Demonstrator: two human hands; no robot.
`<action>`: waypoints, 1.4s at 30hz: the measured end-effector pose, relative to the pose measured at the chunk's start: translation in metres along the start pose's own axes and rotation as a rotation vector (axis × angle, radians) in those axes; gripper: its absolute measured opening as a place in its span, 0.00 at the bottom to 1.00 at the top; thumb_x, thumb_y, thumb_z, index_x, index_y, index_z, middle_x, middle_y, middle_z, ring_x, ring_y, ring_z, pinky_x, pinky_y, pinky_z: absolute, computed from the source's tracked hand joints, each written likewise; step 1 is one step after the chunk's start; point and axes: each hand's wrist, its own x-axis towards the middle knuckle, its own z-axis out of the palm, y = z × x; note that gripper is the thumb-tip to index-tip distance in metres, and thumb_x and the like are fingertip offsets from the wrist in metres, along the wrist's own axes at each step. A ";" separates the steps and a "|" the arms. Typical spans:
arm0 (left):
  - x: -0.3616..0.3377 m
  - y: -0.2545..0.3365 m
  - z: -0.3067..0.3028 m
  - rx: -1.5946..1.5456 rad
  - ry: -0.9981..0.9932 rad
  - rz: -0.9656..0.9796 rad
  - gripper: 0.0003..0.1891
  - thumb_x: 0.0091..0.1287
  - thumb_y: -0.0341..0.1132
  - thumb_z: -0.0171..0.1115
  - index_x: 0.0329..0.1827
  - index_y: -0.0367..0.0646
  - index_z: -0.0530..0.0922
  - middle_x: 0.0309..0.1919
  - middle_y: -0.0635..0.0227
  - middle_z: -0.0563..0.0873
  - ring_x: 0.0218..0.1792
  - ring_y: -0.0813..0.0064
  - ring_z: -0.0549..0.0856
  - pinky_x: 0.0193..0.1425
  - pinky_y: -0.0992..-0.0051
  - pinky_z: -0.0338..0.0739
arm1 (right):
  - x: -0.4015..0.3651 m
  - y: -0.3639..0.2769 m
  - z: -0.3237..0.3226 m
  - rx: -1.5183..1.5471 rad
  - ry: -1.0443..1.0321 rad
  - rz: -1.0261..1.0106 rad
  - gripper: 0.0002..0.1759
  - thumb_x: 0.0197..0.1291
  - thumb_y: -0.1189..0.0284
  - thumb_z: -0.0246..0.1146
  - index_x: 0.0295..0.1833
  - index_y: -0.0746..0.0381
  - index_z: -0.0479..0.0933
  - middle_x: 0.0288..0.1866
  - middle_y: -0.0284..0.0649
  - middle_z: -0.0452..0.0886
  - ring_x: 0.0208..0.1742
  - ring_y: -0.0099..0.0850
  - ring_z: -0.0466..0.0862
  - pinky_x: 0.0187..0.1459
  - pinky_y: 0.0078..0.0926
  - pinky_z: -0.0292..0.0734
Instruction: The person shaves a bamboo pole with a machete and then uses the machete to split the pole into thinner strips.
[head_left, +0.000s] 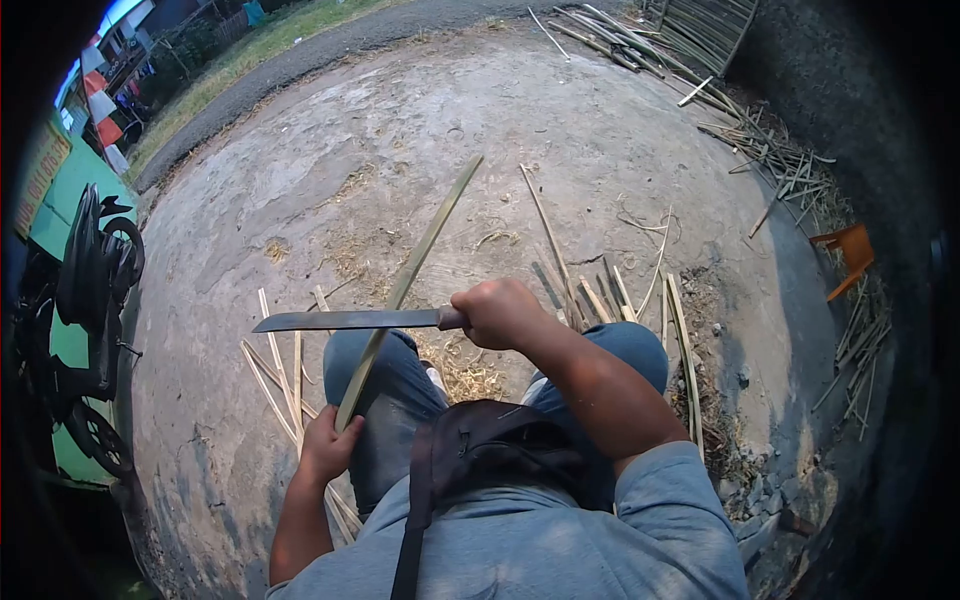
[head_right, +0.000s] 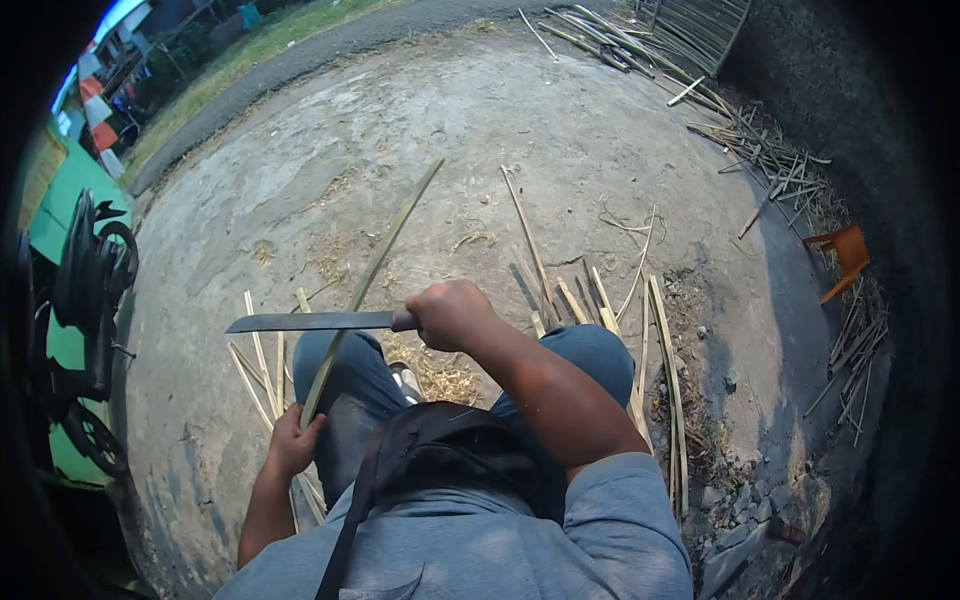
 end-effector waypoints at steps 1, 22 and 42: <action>-0.003 0.007 0.002 0.043 0.036 0.010 0.22 0.73 0.48 0.72 0.46 0.33 0.81 0.27 0.53 0.86 0.30 0.59 0.87 0.38 0.62 0.79 | 0.002 0.002 -0.002 -0.019 -0.041 0.040 0.05 0.58 0.67 0.69 0.40 0.53 0.85 0.37 0.45 0.89 0.41 0.50 0.90 0.44 0.49 0.85; -0.005 0.019 0.005 0.162 0.060 -0.030 0.21 0.72 0.47 0.73 0.39 0.35 0.78 0.24 0.52 0.84 0.27 0.52 0.86 0.34 0.58 0.77 | 0.020 0.054 0.010 0.137 0.046 0.268 0.08 0.61 0.66 0.68 0.45 0.52 0.88 0.39 0.49 0.90 0.44 0.52 0.89 0.47 0.50 0.84; 0.001 0.017 -0.010 0.058 -0.064 -0.074 0.17 0.74 0.41 0.71 0.49 0.32 0.83 0.31 0.63 0.86 0.33 0.75 0.82 0.40 0.69 0.79 | 0.014 0.068 -0.006 0.334 0.144 0.457 0.10 0.64 0.66 0.64 0.47 0.54 0.87 0.43 0.48 0.91 0.49 0.47 0.91 0.50 0.49 0.85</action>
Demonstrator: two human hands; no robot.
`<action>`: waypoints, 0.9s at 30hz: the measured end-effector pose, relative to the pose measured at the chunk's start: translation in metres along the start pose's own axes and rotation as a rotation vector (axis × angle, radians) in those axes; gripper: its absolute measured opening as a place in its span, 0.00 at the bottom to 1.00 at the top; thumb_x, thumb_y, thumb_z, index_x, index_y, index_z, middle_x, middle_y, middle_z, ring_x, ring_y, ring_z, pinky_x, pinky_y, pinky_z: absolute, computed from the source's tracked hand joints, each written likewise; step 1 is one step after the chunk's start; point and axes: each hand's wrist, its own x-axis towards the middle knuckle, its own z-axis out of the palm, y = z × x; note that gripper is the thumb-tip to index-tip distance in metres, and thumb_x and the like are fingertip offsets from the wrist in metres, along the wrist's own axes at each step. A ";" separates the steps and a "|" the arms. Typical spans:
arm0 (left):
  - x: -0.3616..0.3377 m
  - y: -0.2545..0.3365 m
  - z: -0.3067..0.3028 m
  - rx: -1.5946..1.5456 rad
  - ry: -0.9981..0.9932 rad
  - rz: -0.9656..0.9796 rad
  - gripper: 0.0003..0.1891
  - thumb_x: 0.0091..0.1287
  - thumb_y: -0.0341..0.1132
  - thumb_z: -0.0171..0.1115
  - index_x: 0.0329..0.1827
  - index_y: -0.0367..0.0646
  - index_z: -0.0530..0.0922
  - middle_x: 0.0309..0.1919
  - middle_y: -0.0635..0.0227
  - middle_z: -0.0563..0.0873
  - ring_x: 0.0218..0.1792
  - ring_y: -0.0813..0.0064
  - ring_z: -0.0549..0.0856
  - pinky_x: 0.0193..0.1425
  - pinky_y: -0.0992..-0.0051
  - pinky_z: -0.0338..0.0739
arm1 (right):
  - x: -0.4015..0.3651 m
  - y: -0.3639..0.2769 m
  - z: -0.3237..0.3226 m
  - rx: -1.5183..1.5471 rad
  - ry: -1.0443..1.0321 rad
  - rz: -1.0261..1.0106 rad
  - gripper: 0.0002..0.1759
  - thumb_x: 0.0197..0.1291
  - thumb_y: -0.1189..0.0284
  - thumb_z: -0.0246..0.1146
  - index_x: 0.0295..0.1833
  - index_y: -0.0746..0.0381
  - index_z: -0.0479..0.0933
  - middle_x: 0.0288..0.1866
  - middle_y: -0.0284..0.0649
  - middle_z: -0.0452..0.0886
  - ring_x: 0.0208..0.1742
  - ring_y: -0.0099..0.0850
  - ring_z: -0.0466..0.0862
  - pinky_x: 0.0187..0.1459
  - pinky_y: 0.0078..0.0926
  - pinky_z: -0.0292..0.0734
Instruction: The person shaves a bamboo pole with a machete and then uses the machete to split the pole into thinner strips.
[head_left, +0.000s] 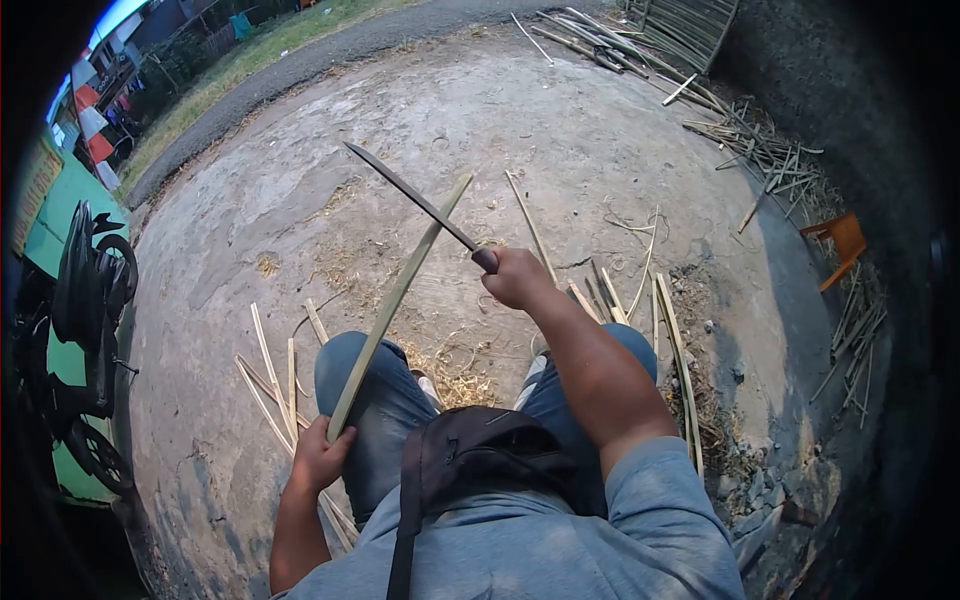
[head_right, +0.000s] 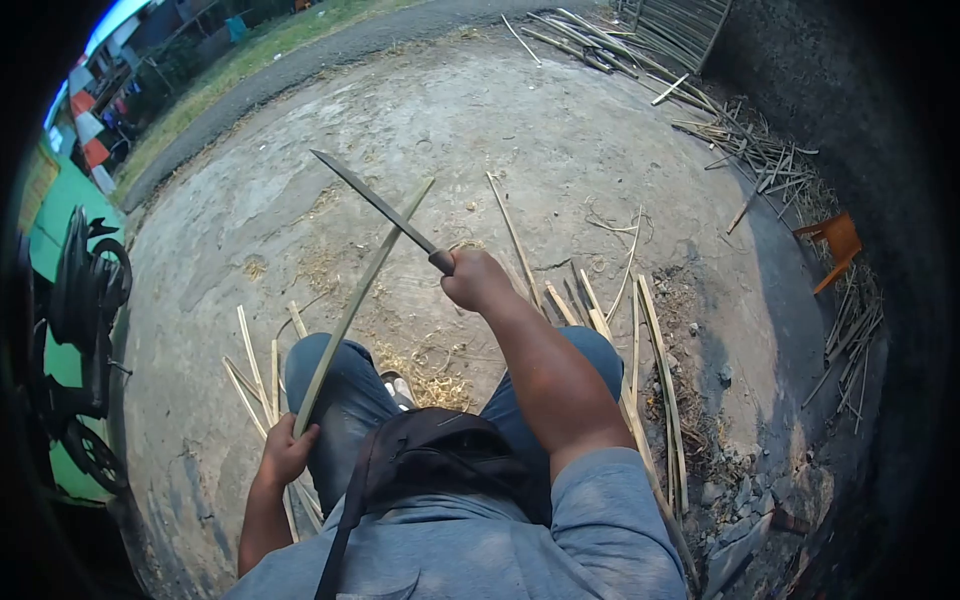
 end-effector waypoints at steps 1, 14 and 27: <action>0.001 0.000 -0.001 -0.025 -0.014 0.014 0.17 0.74 0.41 0.71 0.49 0.32 0.83 0.31 0.64 0.86 0.33 0.76 0.82 0.40 0.70 0.78 | -0.004 -0.002 -0.003 0.008 -0.014 0.022 0.10 0.64 0.66 0.64 0.47 0.54 0.87 0.44 0.48 0.91 0.49 0.47 0.91 0.51 0.49 0.85; 0.013 -0.027 -0.003 -0.232 -0.129 0.001 0.16 0.74 0.38 0.69 0.54 0.33 0.82 0.32 0.73 0.82 0.34 0.81 0.77 0.40 0.74 0.74 | -0.008 -0.020 0.013 -0.322 -0.115 -0.188 0.10 0.60 0.64 0.67 0.45 0.51 0.88 0.44 0.45 0.91 0.49 0.47 0.91 0.51 0.48 0.86; 0.026 -0.043 -0.006 -0.358 -0.258 -0.034 0.16 0.75 0.36 0.66 0.58 0.34 0.80 0.39 0.75 0.82 0.40 0.83 0.76 0.45 0.78 0.72 | -0.038 -0.041 0.030 -0.334 -0.178 -0.376 0.07 0.61 0.67 0.67 0.43 0.53 0.87 0.40 0.47 0.91 0.47 0.47 0.91 0.47 0.49 0.86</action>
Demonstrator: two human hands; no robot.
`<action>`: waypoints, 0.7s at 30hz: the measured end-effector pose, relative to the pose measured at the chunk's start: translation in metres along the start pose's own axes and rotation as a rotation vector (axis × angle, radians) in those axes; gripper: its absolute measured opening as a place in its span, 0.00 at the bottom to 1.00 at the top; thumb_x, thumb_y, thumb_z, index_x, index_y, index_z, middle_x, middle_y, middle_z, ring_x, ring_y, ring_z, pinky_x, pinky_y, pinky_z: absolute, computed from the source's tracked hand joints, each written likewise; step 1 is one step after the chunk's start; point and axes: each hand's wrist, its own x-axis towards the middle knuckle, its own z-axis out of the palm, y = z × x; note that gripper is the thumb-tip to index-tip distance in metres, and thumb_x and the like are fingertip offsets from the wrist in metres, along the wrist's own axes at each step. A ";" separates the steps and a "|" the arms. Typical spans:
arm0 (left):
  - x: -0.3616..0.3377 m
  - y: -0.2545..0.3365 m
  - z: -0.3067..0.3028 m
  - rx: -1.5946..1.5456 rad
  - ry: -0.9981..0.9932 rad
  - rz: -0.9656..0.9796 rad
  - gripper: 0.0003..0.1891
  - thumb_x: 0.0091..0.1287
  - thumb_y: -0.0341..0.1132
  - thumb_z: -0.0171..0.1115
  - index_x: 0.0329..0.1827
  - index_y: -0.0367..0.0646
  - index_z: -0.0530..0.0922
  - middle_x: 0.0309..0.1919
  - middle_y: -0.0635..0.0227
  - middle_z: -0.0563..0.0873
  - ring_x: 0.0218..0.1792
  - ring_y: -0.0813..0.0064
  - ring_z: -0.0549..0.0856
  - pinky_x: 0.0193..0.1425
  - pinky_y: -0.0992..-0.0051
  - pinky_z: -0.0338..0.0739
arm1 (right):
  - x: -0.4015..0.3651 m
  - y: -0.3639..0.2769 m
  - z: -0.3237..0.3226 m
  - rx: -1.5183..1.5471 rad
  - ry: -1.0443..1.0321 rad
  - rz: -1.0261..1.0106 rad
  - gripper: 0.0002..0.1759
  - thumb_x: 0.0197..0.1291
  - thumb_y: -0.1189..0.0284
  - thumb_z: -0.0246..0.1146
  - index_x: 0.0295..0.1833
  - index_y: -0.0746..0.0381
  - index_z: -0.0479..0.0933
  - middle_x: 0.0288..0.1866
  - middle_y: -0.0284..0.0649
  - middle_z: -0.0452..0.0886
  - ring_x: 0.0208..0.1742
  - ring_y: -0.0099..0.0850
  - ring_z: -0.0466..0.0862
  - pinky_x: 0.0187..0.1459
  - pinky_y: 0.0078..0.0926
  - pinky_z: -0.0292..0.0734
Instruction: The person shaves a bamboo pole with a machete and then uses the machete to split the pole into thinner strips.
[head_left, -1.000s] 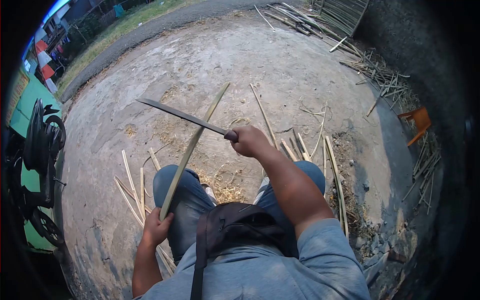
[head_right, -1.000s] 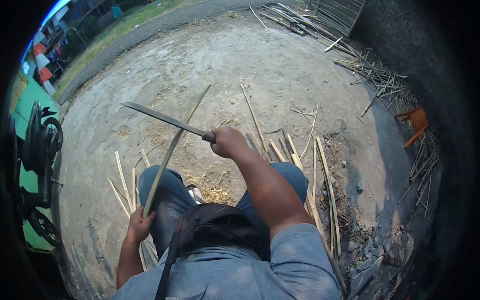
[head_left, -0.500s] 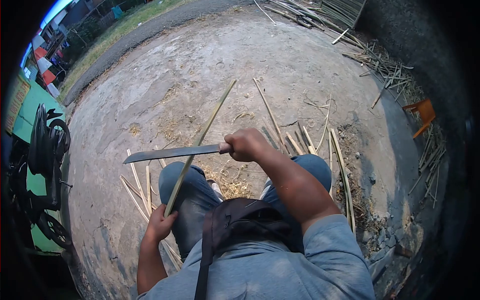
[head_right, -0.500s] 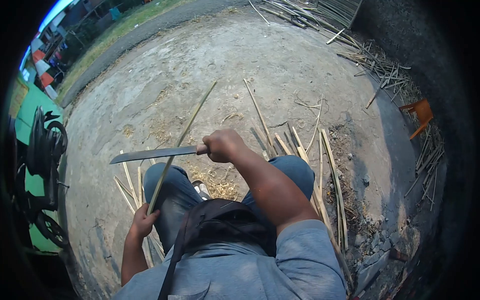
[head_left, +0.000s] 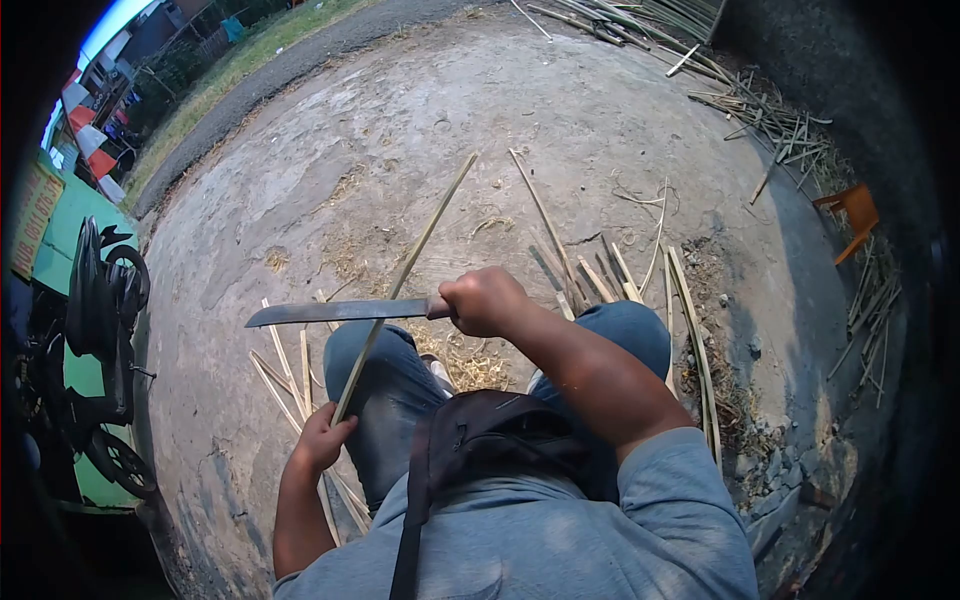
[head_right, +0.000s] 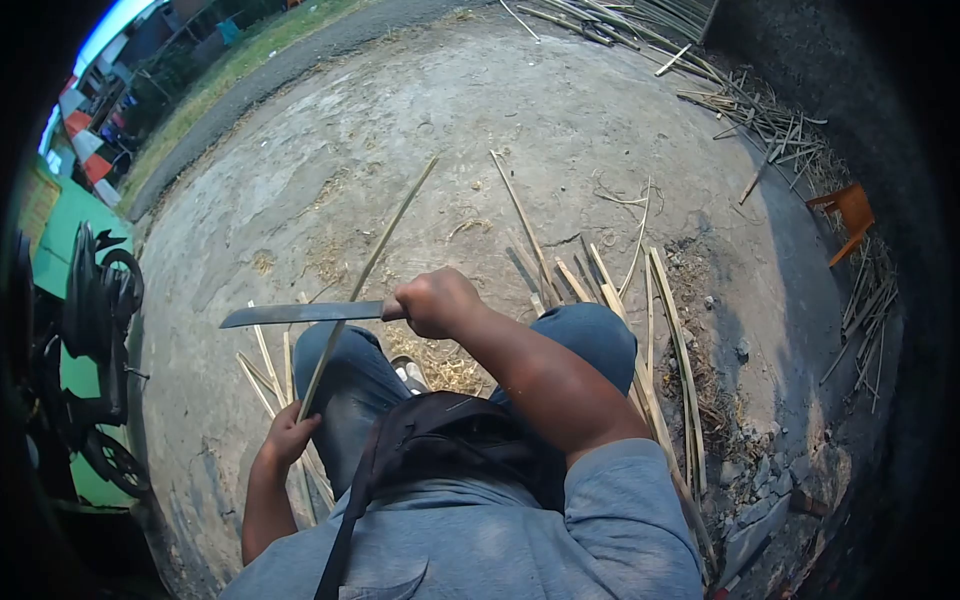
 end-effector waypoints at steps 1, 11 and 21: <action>0.000 -0.003 0.000 0.014 0.012 -0.001 0.16 0.74 0.36 0.66 0.58 0.34 0.80 0.38 0.75 0.82 0.40 0.82 0.76 0.45 0.77 0.72 | 0.002 -0.004 0.003 -0.026 0.000 -0.059 0.07 0.61 0.66 0.67 0.42 0.52 0.87 0.39 0.46 0.91 0.46 0.47 0.92 0.46 0.48 0.86; -0.007 0.016 0.002 0.167 0.035 -0.053 0.15 0.74 0.38 0.67 0.56 0.36 0.81 0.37 0.76 0.81 0.38 0.82 0.76 0.44 0.76 0.72 | 0.013 0.054 -0.001 0.223 0.144 0.326 0.10 0.63 0.65 0.65 0.47 0.54 0.87 0.44 0.48 0.91 0.50 0.49 0.90 0.52 0.50 0.85; -0.005 0.010 0.006 0.031 0.059 0.001 0.12 0.75 0.39 0.67 0.48 0.38 0.79 0.32 0.79 0.77 0.34 0.84 0.72 0.38 0.77 0.68 | 0.007 -0.003 0.005 -0.030 0.033 -0.016 0.06 0.60 0.65 0.68 0.42 0.51 0.87 0.39 0.43 0.91 0.43 0.47 0.91 0.45 0.46 0.86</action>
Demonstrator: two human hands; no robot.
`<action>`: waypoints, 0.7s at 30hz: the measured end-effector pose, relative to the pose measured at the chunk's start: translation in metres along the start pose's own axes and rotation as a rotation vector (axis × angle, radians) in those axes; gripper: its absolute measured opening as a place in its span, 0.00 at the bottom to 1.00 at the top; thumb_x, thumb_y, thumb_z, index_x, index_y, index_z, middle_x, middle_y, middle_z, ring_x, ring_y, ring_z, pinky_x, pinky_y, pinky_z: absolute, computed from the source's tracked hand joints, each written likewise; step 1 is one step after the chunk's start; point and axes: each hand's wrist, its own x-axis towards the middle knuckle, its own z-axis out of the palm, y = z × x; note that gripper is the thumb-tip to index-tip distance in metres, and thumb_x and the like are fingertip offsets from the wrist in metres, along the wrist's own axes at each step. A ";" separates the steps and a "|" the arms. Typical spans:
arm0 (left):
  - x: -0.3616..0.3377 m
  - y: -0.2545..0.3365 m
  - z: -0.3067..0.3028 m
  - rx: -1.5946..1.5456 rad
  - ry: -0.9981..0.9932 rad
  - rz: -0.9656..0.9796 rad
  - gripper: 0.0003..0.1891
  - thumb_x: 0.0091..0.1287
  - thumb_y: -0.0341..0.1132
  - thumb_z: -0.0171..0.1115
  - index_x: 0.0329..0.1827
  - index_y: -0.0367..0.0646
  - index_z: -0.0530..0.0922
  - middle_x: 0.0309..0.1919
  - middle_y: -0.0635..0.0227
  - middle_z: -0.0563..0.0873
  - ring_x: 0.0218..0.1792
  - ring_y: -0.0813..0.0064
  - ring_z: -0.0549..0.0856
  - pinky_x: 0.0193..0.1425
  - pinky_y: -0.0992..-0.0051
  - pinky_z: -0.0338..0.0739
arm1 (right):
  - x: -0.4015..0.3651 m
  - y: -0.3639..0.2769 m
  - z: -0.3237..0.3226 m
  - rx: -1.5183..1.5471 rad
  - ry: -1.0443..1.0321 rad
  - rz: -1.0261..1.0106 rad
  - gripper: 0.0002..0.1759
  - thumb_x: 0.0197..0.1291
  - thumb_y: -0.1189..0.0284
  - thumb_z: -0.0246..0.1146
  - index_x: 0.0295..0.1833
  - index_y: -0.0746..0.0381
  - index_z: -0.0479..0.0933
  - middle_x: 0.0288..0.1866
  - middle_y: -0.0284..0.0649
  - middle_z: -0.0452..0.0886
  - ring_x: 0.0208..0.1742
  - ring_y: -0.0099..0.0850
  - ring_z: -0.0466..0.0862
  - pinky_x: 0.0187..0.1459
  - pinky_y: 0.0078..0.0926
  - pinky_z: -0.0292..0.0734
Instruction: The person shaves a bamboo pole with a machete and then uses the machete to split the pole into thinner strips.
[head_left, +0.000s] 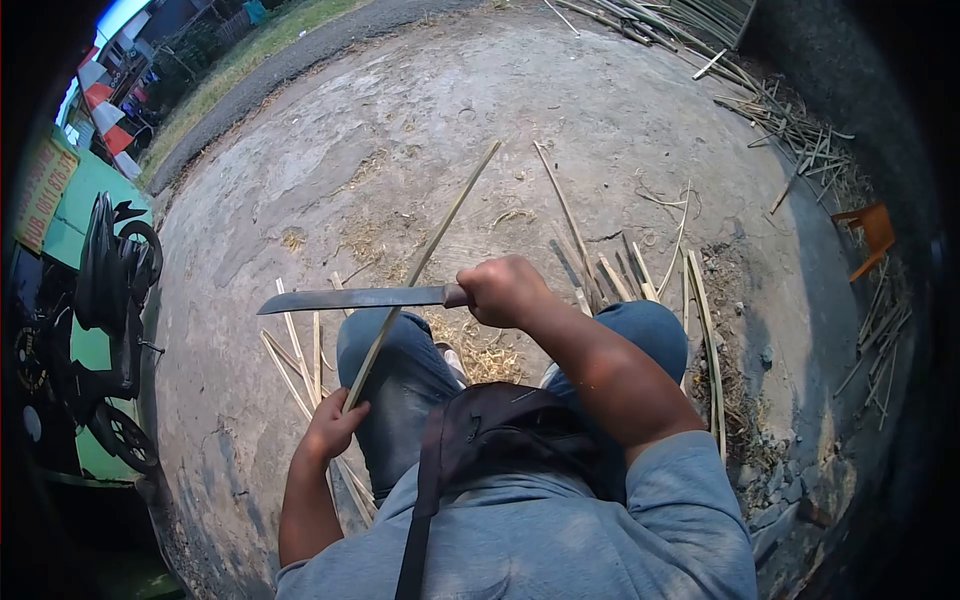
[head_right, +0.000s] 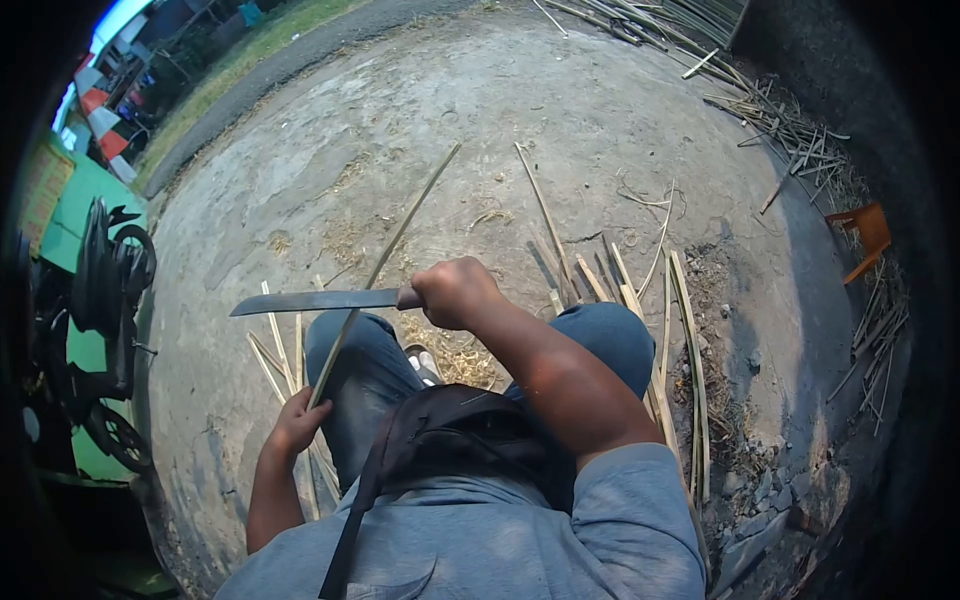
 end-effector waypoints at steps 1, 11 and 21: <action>0.001 -0.003 -0.001 0.022 0.007 0.002 0.12 0.74 0.38 0.68 0.47 0.38 0.79 0.32 0.79 0.77 0.34 0.84 0.72 0.38 0.77 0.68 | 0.004 0.004 -0.006 -0.024 -0.015 0.007 0.07 0.60 0.64 0.68 0.42 0.51 0.87 0.39 0.42 0.91 0.43 0.47 0.91 0.45 0.47 0.86; 0.002 -0.005 -0.005 0.073 -0.005 0.008 0.11 0.73 0.37 0.68 0.44 0.38 0.79 0.31 0.78 0.76 0.34 0.82 0.72 0.38 0.75 0.68 | 0.004 0.057 -0.002 0.270 0.111 0.343 0.11 0.63 0.66 0.65 0.48 0.53 0.87 0.45 0.49 0.91 0.50 0.51 0.90 0.53 0.50 0.85; -0.002 0.002 0.003 0.107 0.043 0.001 0.12 0.74 0.39 0.68 0.44 0.38 0.79 0.30 0.78 0.76 0.33 0.83 0.71 0.37 0.76 0.68 | 0.013 0.018 0.005 0.046 -0.047 0.046 0.06 0.60 0.64 0.70 0.39 0.53 0.82 0.36 0.45 0.88 0.42 0.52 0.89 0.43 0.52 0.83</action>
